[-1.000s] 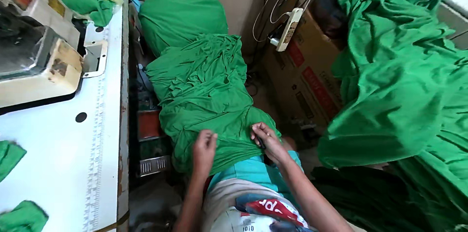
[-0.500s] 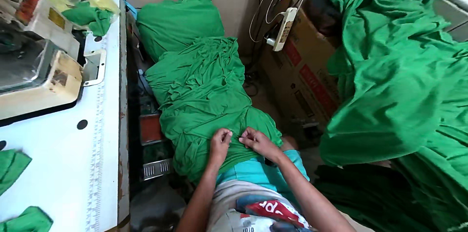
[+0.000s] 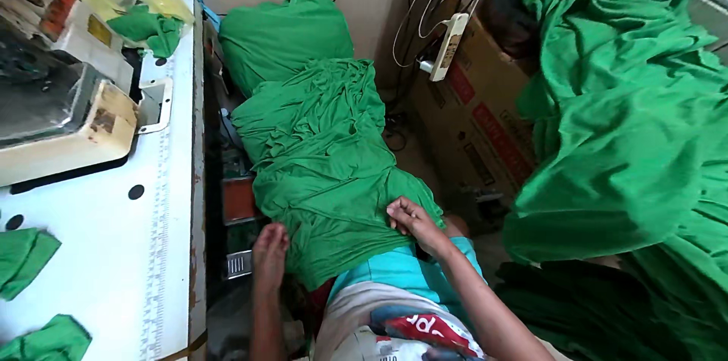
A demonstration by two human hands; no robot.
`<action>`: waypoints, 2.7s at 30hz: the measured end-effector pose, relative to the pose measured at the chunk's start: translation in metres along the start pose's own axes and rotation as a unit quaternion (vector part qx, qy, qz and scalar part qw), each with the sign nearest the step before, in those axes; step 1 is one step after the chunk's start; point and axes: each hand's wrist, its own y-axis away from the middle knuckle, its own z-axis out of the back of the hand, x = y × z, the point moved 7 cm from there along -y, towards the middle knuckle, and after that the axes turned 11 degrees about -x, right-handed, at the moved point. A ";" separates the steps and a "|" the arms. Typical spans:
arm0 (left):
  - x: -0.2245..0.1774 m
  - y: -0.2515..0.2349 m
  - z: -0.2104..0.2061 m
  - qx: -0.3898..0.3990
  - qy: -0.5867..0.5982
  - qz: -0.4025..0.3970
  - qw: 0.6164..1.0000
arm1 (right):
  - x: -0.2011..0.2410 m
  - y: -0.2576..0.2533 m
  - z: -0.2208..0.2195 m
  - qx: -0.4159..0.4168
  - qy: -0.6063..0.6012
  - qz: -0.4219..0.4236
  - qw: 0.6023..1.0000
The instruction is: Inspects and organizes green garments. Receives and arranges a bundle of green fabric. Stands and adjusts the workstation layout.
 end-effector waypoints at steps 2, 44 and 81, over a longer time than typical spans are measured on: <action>0.006 -0.003 0.050 -0.078 -0.180 0.005 0.980 | -0.001 -0.001 0.000 -0.003 -0.015 0.006 1.000; 0.043 0.029 -0.165 0.171 -0.139 -0.051 0.974 | 0.009 0.002 -0.016 0.072 0.352 0.026 0.933; 0.003 0.031 -0.195 0.236 -0.373 -0.214 0.871 | 0.041 0.017 0.041 -0.257 0.337 0.181 0.887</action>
